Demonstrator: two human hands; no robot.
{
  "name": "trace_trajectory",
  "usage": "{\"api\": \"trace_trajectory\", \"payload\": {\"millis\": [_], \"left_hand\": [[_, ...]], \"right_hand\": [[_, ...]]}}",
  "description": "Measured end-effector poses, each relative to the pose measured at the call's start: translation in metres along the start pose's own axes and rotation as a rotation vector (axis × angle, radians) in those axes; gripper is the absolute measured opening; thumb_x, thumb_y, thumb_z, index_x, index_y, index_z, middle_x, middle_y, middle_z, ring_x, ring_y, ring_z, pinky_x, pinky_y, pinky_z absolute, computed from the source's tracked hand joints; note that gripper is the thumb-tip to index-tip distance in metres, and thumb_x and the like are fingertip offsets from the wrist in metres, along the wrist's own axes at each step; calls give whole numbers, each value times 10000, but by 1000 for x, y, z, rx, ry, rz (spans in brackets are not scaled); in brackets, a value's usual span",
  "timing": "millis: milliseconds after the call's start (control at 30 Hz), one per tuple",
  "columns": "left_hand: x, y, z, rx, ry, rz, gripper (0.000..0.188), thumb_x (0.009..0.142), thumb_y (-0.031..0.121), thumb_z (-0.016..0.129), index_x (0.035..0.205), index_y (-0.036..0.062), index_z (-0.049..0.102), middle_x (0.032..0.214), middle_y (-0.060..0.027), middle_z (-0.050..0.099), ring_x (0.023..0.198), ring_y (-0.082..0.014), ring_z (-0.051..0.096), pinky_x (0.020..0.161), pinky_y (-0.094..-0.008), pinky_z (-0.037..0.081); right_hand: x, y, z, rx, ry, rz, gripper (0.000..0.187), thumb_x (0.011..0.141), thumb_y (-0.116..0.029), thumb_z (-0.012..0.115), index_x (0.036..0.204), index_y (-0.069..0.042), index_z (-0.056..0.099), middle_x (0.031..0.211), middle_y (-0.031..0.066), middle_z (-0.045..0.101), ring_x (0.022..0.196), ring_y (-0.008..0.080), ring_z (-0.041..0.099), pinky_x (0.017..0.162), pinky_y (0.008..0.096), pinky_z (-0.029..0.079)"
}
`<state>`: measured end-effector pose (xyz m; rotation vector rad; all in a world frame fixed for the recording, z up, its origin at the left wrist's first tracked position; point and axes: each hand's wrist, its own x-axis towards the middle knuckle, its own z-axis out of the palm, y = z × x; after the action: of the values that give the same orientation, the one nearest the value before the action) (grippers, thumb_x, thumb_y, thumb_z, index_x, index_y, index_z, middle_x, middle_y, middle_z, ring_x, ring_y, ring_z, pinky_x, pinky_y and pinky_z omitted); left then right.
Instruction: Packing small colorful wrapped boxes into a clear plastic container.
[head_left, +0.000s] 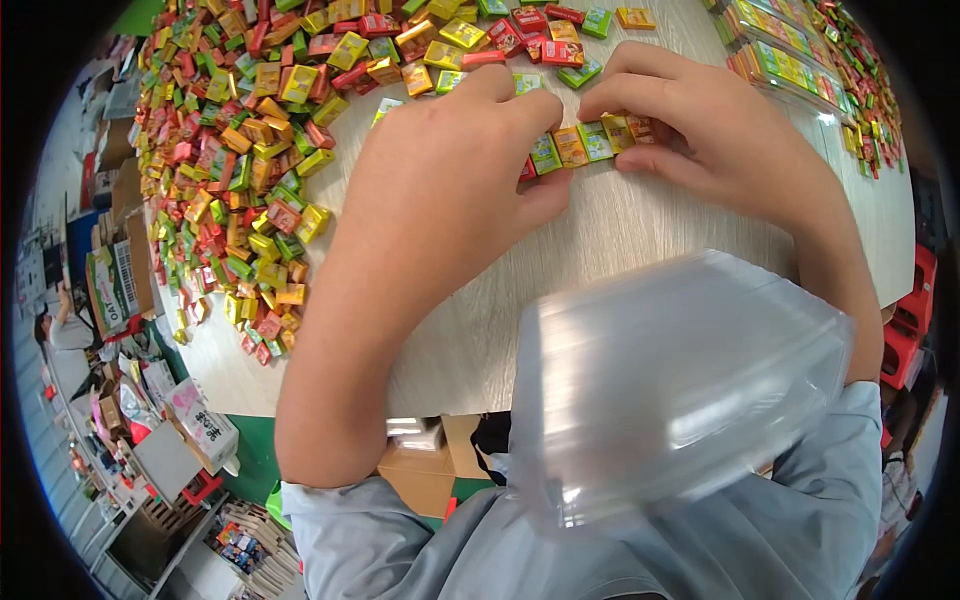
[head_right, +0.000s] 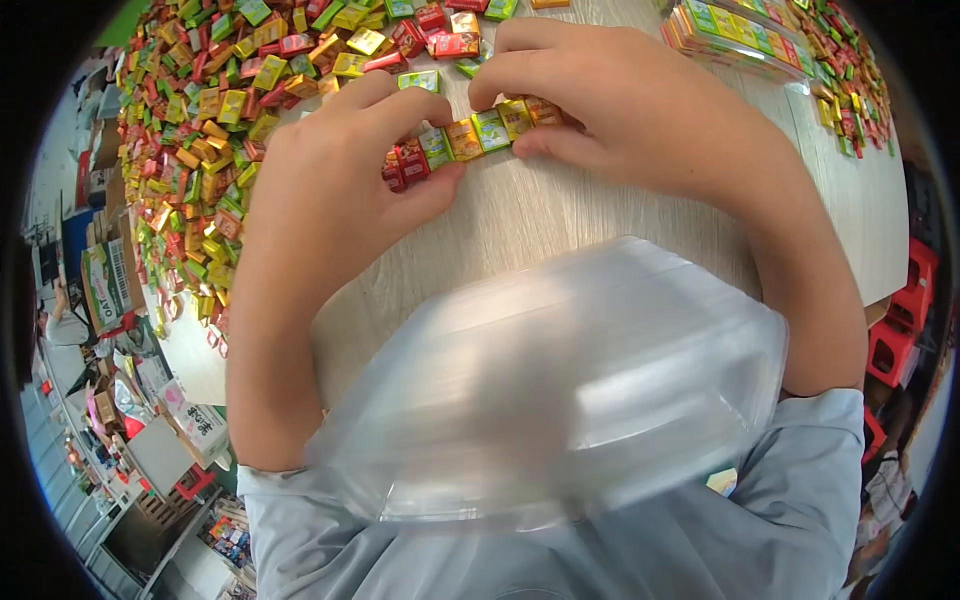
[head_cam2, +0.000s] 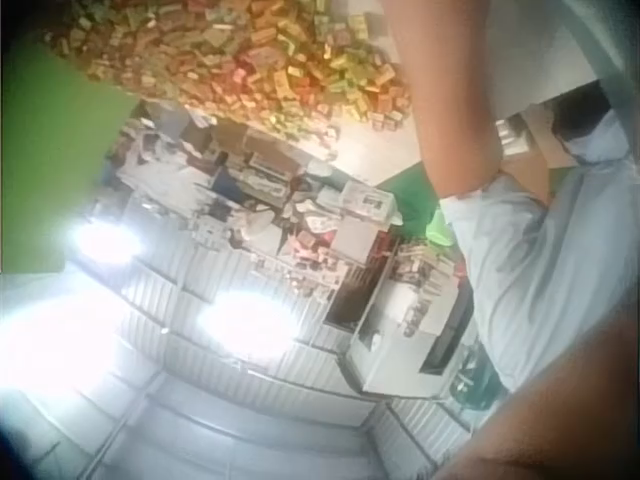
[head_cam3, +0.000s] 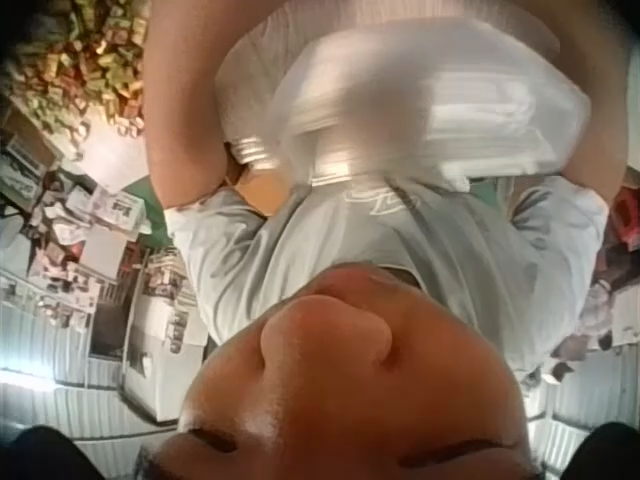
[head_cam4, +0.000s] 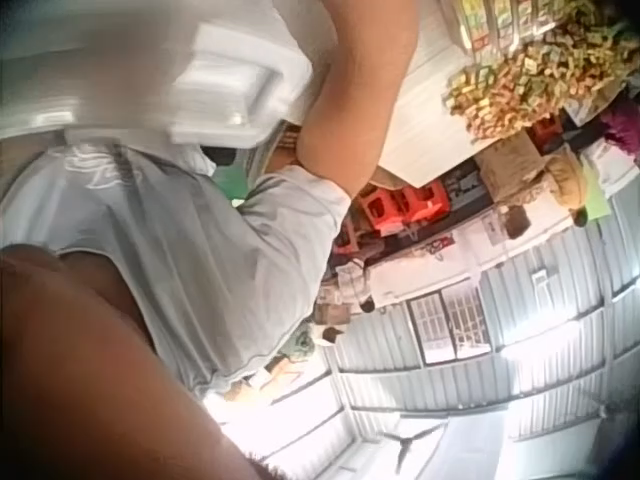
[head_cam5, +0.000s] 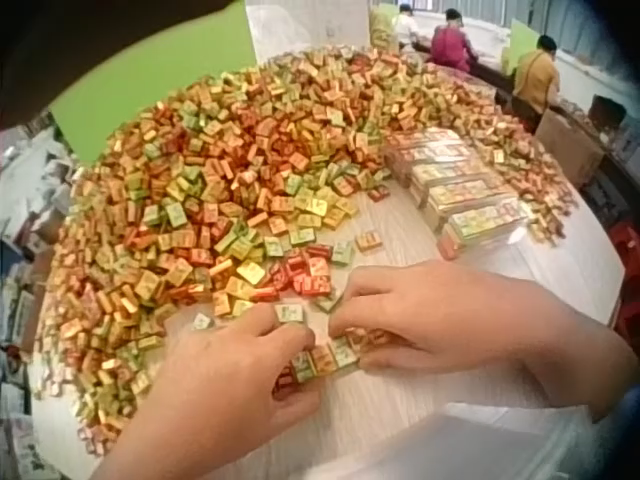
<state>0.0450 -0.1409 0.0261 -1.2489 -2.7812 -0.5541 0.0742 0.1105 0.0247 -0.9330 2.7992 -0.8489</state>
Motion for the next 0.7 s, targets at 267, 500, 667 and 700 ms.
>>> {"api": "trace_trajectory", "payload": {"millis": [267,500,667,700], "left_hand": [[-1,0,-8,-4,-23,-71,319,768,256,848,1046,129,756,966,-67,703,809,-289,715,731,-421,569],[6,7,-23,-9,98,-30,331,777,282,842,1066,141,763,928,-87,678,778,-308,715,707,-436,590],[15,28,-49,37,177,-28,328,786,261,846,1077,132,767,932,-80,679,728,-287,702,672,-416,576],[17,34,-59,48,179,-24,328,786,261,846,1077,132,767,932,-80,679,728,-287,702,672,-416,576]], "right_hand": [[6,4,4,3,40,-71,361,849,-39,787,1188,-37,663,1125,105,629,972,295,662,808,396,545],[5,-5,-11,35,117,-63,318,868,-43,771,1169,-32,668,1094,103,624,944,302,671,794,414,553],[2,-19,-36,-46,255,-79,307,862,-62,753,1156,-31,672,1080,103,621,908,291,678,779,408,555],[1,-24,-42,-102,322,-148,303,859,-64,744,1153,-32,674,1072,105,619,894,288,681,775,406,556]]}}
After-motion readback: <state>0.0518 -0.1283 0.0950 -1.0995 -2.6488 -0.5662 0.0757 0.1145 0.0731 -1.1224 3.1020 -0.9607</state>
